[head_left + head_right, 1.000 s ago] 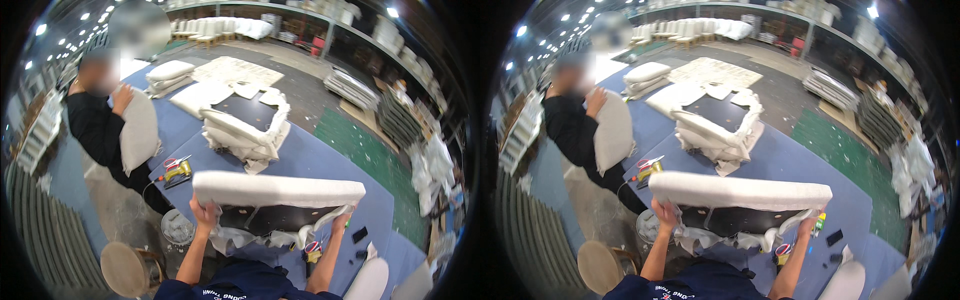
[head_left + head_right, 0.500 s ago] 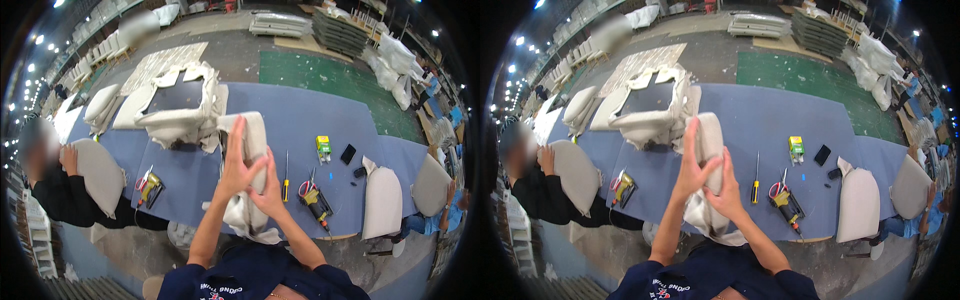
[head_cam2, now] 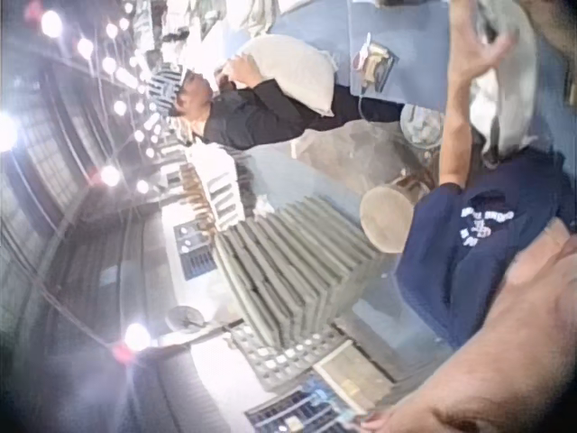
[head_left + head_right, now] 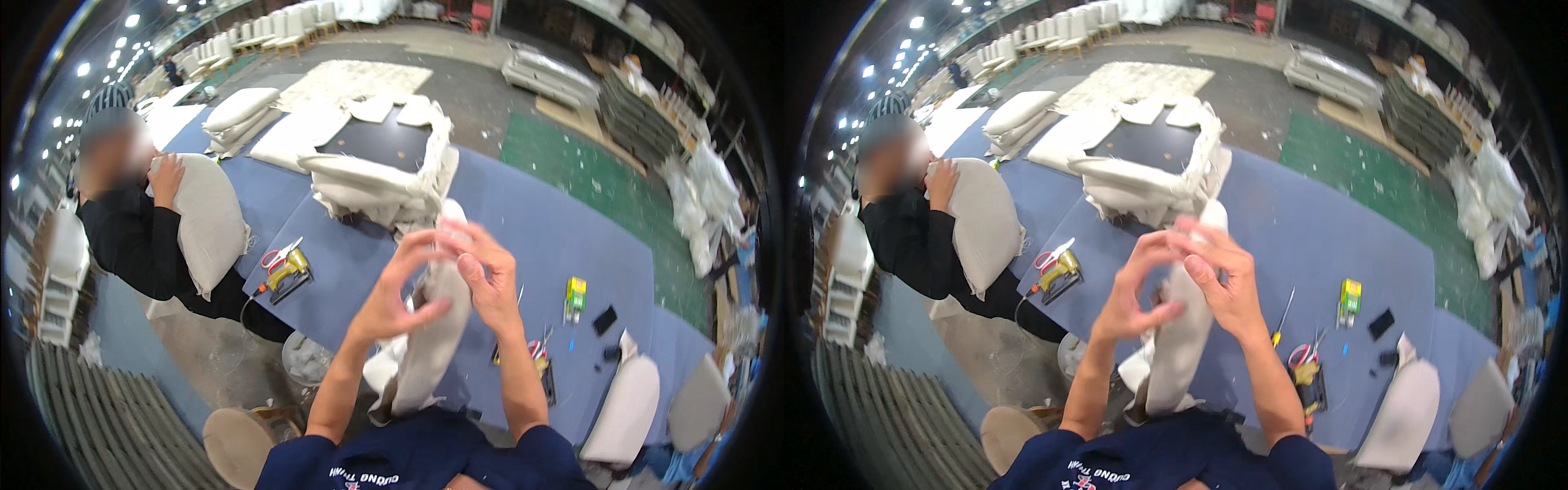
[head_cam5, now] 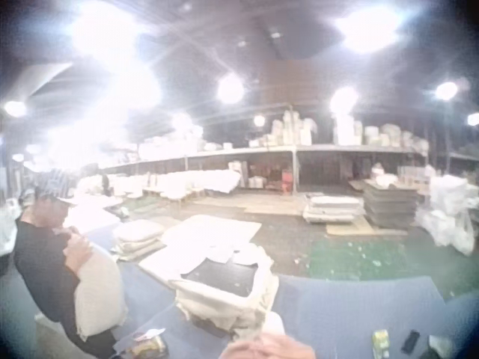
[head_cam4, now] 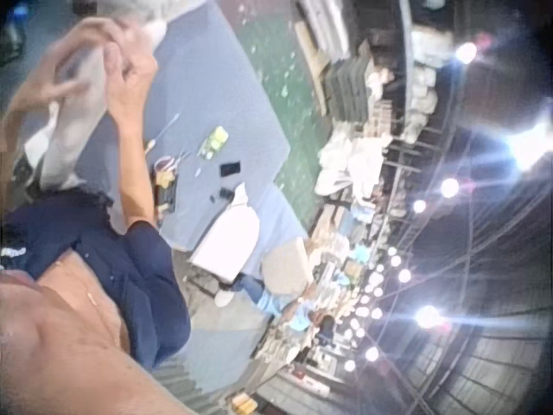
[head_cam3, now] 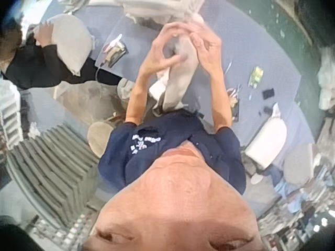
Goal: The person is upholstering chair cushions by attaching white fabric to foam using a staple gun. They smooth the fabric, staple it to the foam, trim excess fabric with scissors, and use a screwdriver to tuck fabric into seams. The process is repeated for multiple cushion pieces.
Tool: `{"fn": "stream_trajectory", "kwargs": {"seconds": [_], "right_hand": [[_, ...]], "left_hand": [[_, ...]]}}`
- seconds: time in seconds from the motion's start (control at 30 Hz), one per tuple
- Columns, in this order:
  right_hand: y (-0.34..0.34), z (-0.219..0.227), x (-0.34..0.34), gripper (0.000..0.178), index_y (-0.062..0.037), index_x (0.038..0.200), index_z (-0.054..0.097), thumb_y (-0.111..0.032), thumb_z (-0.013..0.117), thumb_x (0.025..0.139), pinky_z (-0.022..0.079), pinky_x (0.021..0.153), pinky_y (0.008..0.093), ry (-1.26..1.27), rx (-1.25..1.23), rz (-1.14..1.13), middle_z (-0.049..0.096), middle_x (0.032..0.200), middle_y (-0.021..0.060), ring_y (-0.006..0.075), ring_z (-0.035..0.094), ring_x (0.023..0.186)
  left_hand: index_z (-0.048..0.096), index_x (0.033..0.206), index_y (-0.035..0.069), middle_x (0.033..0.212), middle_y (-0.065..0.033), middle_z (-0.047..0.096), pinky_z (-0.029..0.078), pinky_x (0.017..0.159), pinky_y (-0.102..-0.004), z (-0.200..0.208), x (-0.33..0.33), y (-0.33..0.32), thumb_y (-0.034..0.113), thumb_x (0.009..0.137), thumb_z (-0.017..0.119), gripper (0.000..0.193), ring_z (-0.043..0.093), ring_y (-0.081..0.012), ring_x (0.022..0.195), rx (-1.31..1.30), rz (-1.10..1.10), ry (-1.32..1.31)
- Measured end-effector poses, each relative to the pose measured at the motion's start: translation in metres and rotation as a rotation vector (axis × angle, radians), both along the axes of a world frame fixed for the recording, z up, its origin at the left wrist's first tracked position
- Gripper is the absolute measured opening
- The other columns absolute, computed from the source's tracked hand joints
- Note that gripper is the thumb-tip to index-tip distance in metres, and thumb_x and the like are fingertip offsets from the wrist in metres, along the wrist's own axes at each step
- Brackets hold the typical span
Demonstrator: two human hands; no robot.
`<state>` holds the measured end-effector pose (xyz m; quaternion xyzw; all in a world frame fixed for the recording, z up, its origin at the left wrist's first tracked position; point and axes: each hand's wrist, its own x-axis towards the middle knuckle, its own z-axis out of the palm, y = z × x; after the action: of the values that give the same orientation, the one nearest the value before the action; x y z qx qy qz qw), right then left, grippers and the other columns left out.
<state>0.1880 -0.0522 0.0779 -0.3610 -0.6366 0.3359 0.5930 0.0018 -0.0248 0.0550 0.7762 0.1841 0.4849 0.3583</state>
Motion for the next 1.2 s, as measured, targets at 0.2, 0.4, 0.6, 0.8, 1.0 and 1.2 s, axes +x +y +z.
{"fn": "stream_trajectory", "kwargs": {"seconds": [0.2,0.4,0.6,0.8,1.0,1.2], "right_hand": [[0.01,-0.005,0.003,0.022,0.0022,0.101,0.076,-0.014,0.071,0.087,0.049,0.098,0.0387,-0.138,0.051,-0.043,0.076,0.101,0.0105,0.0254,0.069,0.104],[0.001,-0.004,0.005,0.025,0.0017,0.104,0.075,-0.007,0.077,0.081,0.051,0.091,0.0334,-0.017,-0.174,-0.089,0.074,0.101,0.0081,0.0186,0.067,0.097],[-0.011,-0.012,0.018,0.041,0.0,0.116,0.07,-0.006,0.078,0.077,0.05,0.092,0.0333,0.022,-0.134,-0.174,0.071,0.111,0.0085,0.0176,0.064,0.1],[-0.042,-0.029,0.058,0.068,-0.0007,0.128,0.065,-0.015,0.089,0.066,0.044,0.108,0.0412,-0.043,-0.096,-0.238,0.062,0.133,0.0132,0.0289,0.058,0.125],[-0.102,-0.103,0.128,0.072,-0.0021,0.132,0.064,-0.021,0.093,0.069,0.038,0.116,0.0496,-0.03,0.105,-0.316,0.062,0.139,0.0156,0.0376,0.051,0.136],[-0.19,-0.306,0.237,0.038,0.0006,0.12,0.065,-0.008,0.072,0.084,0.051,0.092,0.0427,-0.377,-0.541,-1.25,0.066,0.111,0.0181,0.0362,0.065,0.105]], "left_hand": [[0.065,0.126,0.001,0.145,-0.0168,0.051,0.03,0.118,-0.0467,0.006,0.009,0.01,0.029,0.091,0.067,0.045,0.046,-0.0309,0.137,-0.026,0.059,-0.213],[0.069,0.123,-0.003,0.13,-0.0165,0.067,0.042,0.111,-0.041,-0.007,0.048,0.028,0.028,0.1,0.06,0.04,0.059,-0.0255,0.123,-0.359,-0.252,-0.35],[0.072,0.118,0.001,0.11,-0.0086,0.074,0.05,0.095,-0.032,0.019,0.065,0.058,0.021,0.091,0.072,0.033,0.065,-0.0149,0.105,-0.438,-0.49,-0.022],[0.059,0.135,0.001,0.134,-0.0142,0.063,0.042,0.111,-0.0402,0.023,0.094,0.056,0.021,0.084,0.077,0.058,0.058,-0.0261,0.127,-0.259,-0.687,0.2],[0.049,0.143,0.003,0.149,-0.0154,0.047,0.03,0.12,-0.0431,0.003,0.135,0.032,0.012,0.074,0.078,0.075,0.04,-0.0312,0.144,-0.261,-0.912,0.321],[0.051,0.142,0.005,0.149,-0.0136,0.046,0.029,0.12,-0.042,-0.003,0.163,0.018,0.011,0.072,0.079,0.075,0.038,-0.0292,0.146,-0.276,-1.022,0.393]]}}
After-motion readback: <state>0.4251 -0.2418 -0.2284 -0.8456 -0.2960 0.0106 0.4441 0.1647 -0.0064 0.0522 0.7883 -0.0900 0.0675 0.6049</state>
